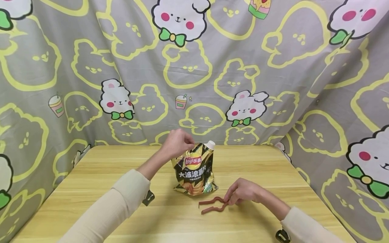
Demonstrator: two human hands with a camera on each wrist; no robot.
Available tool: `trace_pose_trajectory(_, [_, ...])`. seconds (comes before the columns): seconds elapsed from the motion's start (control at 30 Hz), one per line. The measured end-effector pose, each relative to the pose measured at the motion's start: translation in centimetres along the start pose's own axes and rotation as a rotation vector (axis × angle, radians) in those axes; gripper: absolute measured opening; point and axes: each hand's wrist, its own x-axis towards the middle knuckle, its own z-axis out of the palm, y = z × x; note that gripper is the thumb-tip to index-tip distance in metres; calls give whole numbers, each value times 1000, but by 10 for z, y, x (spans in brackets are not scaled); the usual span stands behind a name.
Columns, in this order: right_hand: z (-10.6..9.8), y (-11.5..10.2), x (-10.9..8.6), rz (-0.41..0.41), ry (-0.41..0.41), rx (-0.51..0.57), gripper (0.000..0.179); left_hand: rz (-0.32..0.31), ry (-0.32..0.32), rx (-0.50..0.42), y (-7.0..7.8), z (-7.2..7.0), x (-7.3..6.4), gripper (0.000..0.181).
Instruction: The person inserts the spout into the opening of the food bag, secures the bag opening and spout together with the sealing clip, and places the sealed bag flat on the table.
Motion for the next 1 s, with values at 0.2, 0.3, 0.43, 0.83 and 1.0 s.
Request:
trace_pose_trajectory(0.2, [2,2,1,-19,17,-12,18,-1,-2,-7,1,-1,-1,5])
trace_pose_trajectory(0.3, [5,3,1,-49,46,-42,18,-1,-3,-10,0,-1,-1,5])
trace_pose_trajectory(0.43, [9,5,0,-82,97,-112,16,1,-1,-5,1,0,-1,5])
trace_pose_trajectory(0.83, [13,4,-2,-72,173,-220,18,-2,6,-5,-1,1,0,5])
trace_pose_trajectory(1.0, [7,5,-4,-64,172,-207,17,-2,8,-10,-1,1,0,5])
